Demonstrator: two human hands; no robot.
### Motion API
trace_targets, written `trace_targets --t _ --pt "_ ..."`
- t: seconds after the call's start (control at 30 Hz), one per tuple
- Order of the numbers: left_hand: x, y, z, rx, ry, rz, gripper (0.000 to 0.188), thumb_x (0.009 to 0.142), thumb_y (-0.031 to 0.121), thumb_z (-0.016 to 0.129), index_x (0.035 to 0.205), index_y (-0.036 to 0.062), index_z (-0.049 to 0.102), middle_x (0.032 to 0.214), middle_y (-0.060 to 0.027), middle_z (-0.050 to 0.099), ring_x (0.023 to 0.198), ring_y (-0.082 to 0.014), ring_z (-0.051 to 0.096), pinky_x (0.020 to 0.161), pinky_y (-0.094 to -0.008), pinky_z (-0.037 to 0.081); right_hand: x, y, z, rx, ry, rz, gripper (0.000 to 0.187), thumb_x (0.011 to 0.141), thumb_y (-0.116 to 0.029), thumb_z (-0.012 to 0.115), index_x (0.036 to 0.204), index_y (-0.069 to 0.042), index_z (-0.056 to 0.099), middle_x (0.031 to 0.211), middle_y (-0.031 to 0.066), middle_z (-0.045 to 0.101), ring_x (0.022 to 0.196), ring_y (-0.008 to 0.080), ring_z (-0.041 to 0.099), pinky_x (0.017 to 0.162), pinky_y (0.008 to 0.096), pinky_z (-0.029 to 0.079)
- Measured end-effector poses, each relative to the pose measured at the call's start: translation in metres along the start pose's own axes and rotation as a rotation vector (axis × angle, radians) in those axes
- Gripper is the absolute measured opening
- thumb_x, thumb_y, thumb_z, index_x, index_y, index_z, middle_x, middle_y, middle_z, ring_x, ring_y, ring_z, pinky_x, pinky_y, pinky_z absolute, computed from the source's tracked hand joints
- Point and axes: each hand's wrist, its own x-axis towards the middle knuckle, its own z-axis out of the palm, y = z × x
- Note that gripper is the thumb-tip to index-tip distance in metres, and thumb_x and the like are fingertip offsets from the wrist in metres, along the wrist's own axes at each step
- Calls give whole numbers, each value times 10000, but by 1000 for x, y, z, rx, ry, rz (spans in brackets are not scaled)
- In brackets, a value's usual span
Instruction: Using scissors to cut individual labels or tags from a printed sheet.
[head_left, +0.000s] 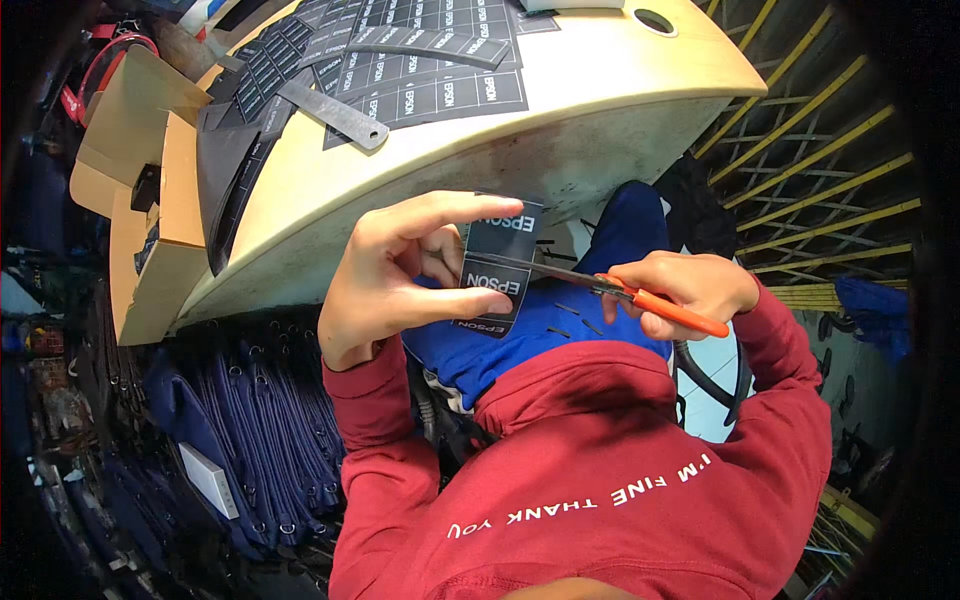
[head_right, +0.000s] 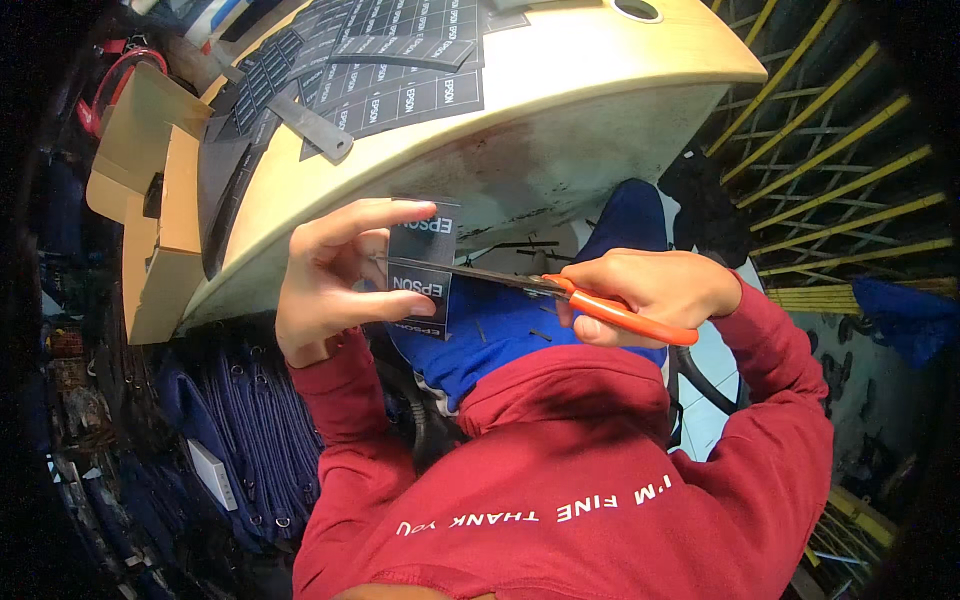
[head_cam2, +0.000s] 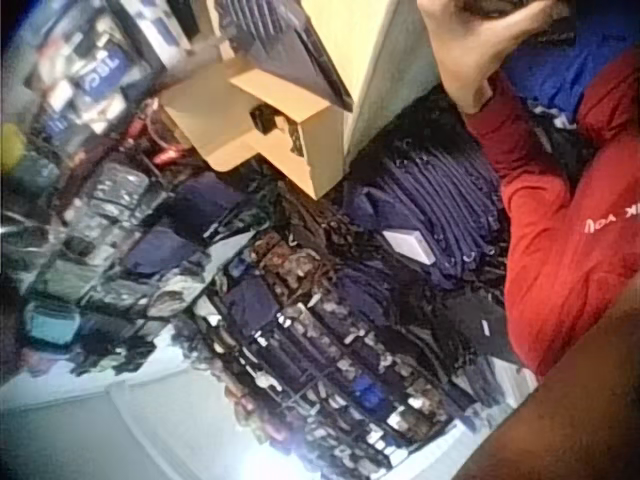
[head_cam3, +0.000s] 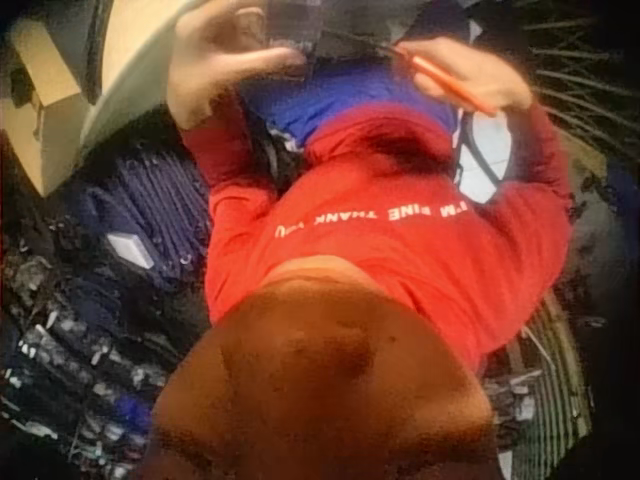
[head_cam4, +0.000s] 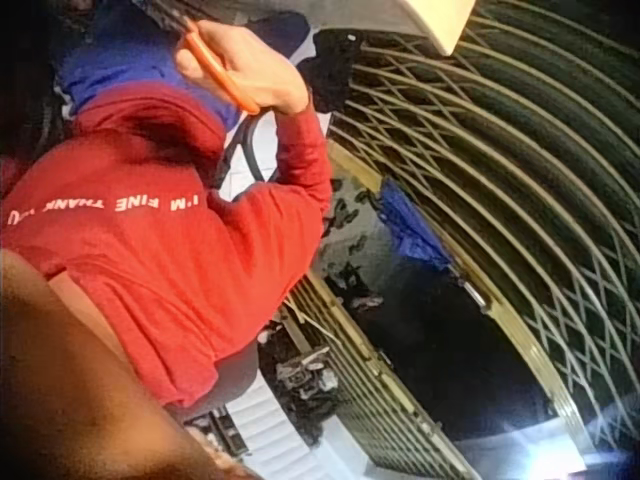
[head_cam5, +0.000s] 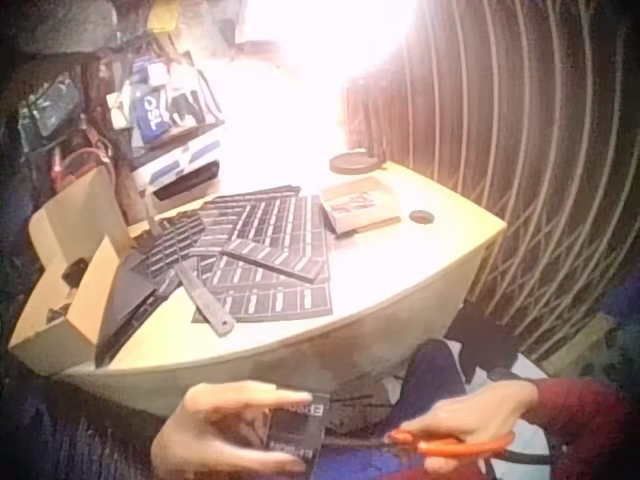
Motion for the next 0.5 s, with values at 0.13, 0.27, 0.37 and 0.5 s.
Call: trace_targets --t 0.13,0.27,0.37,0.5 --pt "1 -1 -1 4 -5 33 591 615 -27 815 1170 -7 614 827 -3 613 559 15 424 498 -144 342 2 7 2 13 3 -62 339 870 -315 539 964 11 540 680 66 529 601 154 483 568 306 415" --pt "0 0 0 -21 5 -33 583 615 -27 816 1164 -4 620 903 -22 628 573 13 433 512 -137 357 5 8 3 24 4 -33 492 833 -448 475 969 17 561 690 112 540 590 236 517 566 335 416" --pt "1 0 1 -10 6 -6 585 613 -32 816 1163 -2 621 975 -33 628 596 15 437 523 -136 381 6 7 1 22 -24 -24 479 832 -429 472 973 21 560 671 102 533 574 229 511 554 331 410" --pt "1 2 2 -17 2 -22 585 607 -41 815 1158 0 624 1049 -47 621 606 11 444 528 -140 408 5 5 0 37 -55 19 504 855 -458 475 978 24 560 610 58 505 530 185 487 517 314 390"
